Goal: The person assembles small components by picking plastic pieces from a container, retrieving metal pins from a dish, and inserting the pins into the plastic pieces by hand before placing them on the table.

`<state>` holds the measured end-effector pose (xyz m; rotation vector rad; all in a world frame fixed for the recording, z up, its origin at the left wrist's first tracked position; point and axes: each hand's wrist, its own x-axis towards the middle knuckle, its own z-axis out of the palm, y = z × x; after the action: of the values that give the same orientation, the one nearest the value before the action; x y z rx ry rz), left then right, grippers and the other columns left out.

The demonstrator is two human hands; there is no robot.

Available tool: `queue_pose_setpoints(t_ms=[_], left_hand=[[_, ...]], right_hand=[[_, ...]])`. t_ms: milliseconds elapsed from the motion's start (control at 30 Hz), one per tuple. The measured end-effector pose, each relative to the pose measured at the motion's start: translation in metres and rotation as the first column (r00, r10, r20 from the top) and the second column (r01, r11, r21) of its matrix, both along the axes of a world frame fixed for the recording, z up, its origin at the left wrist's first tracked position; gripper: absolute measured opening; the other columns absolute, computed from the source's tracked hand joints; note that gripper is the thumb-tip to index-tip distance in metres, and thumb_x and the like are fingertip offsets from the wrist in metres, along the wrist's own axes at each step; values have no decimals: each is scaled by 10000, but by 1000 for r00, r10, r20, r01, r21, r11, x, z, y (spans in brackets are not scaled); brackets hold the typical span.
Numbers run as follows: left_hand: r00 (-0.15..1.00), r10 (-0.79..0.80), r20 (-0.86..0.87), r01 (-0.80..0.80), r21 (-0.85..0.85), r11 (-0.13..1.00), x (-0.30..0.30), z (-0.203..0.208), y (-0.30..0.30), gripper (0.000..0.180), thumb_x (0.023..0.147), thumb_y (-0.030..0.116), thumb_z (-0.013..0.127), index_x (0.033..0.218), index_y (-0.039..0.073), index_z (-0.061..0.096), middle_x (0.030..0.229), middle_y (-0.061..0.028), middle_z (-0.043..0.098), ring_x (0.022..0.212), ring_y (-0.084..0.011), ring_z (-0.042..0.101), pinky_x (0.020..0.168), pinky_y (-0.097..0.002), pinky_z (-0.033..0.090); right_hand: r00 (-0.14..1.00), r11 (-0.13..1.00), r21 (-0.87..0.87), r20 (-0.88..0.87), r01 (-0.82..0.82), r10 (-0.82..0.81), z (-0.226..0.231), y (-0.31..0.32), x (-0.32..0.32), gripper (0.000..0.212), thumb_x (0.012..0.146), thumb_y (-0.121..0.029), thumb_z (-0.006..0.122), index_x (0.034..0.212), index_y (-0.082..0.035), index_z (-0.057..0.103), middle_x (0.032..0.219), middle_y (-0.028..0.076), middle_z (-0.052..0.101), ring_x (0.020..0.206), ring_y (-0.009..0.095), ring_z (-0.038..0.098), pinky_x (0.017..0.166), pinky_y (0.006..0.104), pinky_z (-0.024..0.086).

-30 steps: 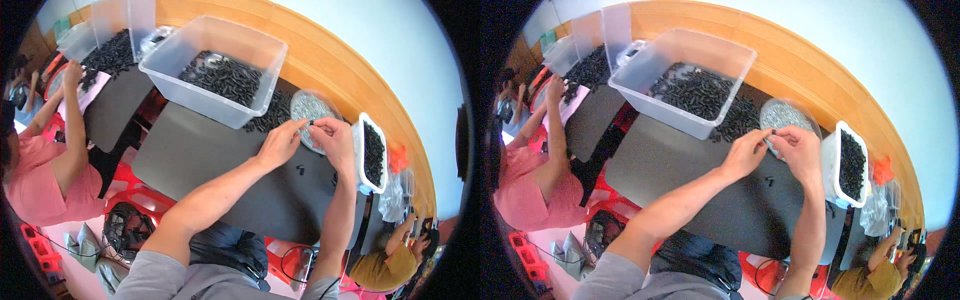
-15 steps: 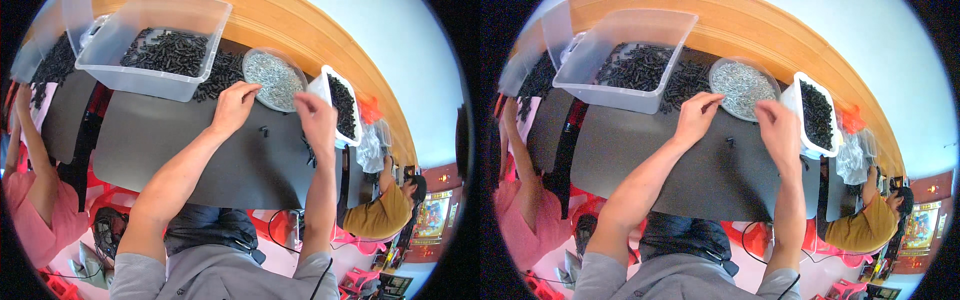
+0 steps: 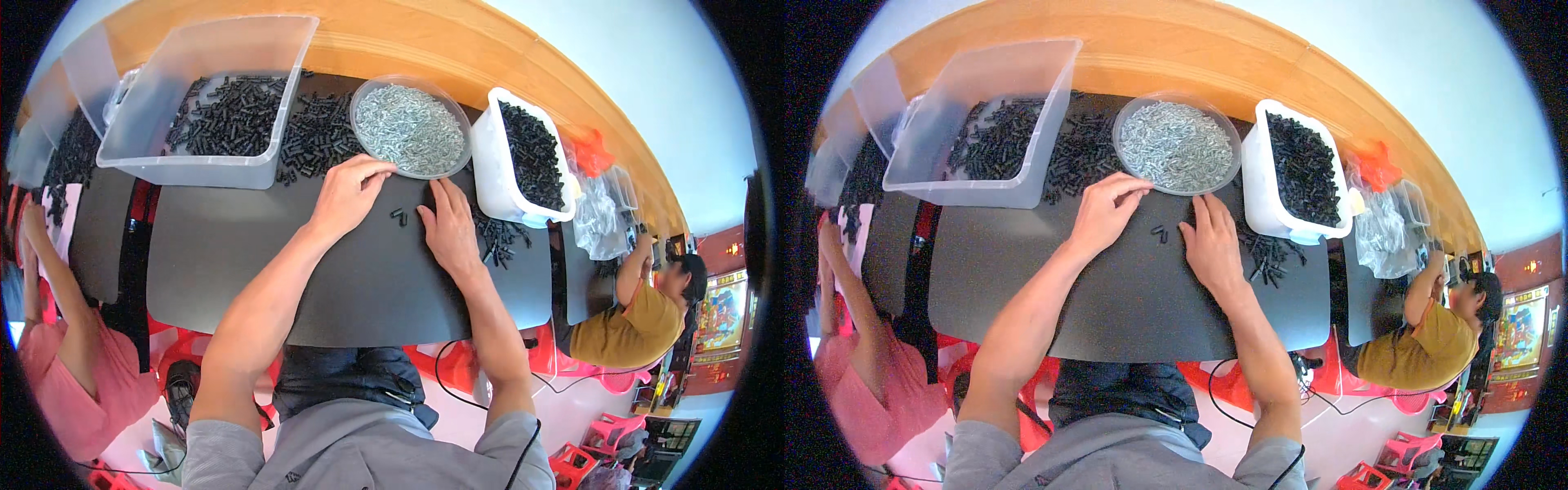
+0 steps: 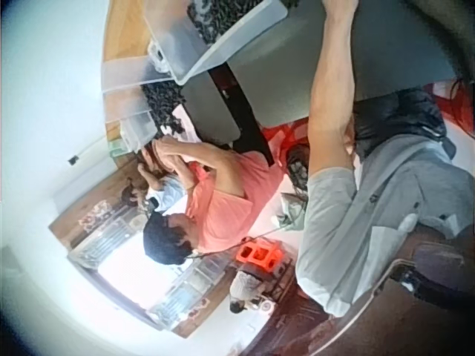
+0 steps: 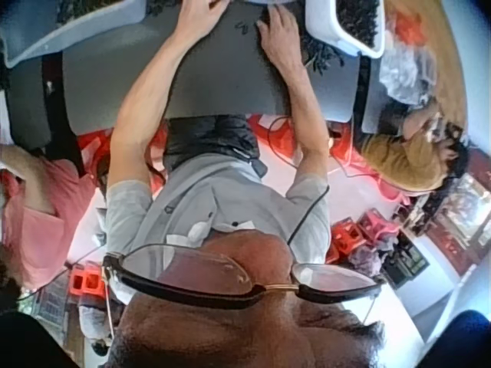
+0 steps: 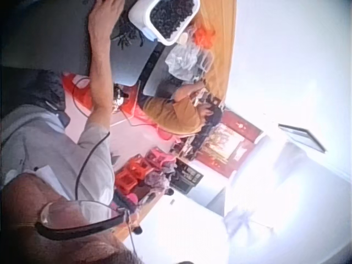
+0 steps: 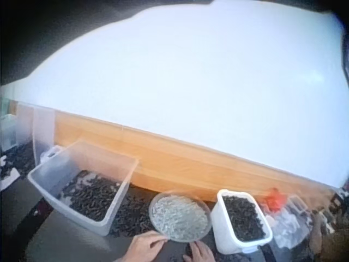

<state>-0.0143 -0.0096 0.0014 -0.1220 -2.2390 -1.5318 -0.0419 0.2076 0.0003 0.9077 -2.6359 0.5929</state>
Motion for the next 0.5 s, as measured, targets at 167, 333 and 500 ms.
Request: queue_pose_setpoints(t_ms=[167, 333, 500], left_hand=[[997, -64, 41, 65, -29, 997, -2, -6, -1, 192, 907, 38, 642, 1072, 34, 740, 971, -127, 724, 760, -211, 677, 708, -307, 526], [993, -96, 64, 99, -36, 994, -1, -9, 0, 191, 912, 37, 631, 1070, 27, 738, 947, -134, 736, 746, -220, 682, 708, -316, 529], [991, -121, 62, 125, -70, 990, -1, -6, 0, 192, 912, 34, 620, 1064, 26, 736, 960, -145, 738, 822, -257, 713, 738, -339, 542]], right_hand=[[989, 987, -71, -36, -145, 143, 3, 3, 11, 402, 854, -47, 671, 1236, 24, 568, 1259, 197, 583, 1142, 394, 569, 992, 453, 469], [985, 990, -66, -105, 128, -135, -5, 13, -3, 382, 874, 12, 592, 1246, 62, 521, 1319, 281, 530, 1199, 439, 538, 1007, 479, 461], [980, 977, 70, 11, 200, -201, 9, 16, -34, 289, 848, 62, 516, 1134, 68, 474, 1393, 372, 395, 927, 533, 633, 814, 551, 544]])
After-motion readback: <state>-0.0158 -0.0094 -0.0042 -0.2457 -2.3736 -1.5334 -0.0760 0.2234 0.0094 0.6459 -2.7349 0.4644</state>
